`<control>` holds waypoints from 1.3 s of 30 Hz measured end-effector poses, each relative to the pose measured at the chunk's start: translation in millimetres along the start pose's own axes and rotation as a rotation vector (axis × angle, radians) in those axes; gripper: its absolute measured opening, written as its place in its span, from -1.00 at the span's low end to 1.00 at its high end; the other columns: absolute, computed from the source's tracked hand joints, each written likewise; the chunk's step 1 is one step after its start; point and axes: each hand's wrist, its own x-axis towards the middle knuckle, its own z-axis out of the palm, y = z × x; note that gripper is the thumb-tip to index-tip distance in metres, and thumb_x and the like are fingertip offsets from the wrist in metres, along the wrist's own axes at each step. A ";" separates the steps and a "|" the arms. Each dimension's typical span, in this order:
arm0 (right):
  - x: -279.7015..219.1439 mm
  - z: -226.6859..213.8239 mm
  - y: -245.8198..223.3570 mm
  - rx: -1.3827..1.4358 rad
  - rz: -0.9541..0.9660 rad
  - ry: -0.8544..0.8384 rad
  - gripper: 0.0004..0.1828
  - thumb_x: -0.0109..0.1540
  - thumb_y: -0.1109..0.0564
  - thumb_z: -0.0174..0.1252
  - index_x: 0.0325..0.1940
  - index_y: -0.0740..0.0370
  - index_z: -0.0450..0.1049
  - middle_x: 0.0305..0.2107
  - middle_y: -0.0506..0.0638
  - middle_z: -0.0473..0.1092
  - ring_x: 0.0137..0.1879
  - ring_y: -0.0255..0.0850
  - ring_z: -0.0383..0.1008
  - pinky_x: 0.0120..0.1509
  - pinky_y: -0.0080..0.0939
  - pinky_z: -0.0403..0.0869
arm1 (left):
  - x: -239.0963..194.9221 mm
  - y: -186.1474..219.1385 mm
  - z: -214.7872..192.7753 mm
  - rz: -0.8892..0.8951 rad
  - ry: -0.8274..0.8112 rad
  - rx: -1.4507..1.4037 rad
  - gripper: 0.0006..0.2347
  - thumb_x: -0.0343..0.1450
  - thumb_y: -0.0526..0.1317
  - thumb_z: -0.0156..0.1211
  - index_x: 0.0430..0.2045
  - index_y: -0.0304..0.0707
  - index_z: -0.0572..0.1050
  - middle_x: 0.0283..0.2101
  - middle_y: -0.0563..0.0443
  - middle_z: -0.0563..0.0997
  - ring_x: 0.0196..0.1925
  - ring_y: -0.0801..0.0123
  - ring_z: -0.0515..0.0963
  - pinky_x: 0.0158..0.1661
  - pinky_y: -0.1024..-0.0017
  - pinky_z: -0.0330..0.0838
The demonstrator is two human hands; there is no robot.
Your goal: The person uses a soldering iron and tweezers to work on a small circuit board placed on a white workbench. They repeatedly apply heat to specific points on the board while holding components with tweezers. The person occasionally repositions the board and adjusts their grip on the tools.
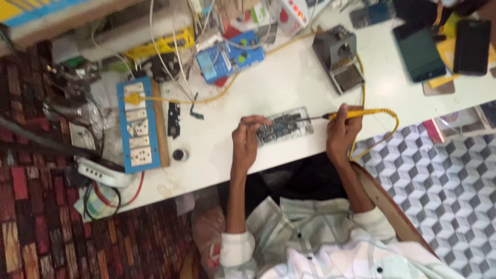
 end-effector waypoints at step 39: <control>9.6 -4.9 3.7 0.064 0.059 0.064 -0.74 0.51 0.01 -0.01 -0.16 0.20 0.20 -0.54 -0.11 0.21 -0.58 -0.42 0.16 -0.53 -0.38 0.20 | -4.8 -19.5 6.3 -0.051 0.046 -0.080 -0.86 0.67 -0.25 -0.11 -0.08 -0.38 0.35 -0.32 -0.03 0.50 -0.24 0.45 0.47 -0.09 0.44 0.42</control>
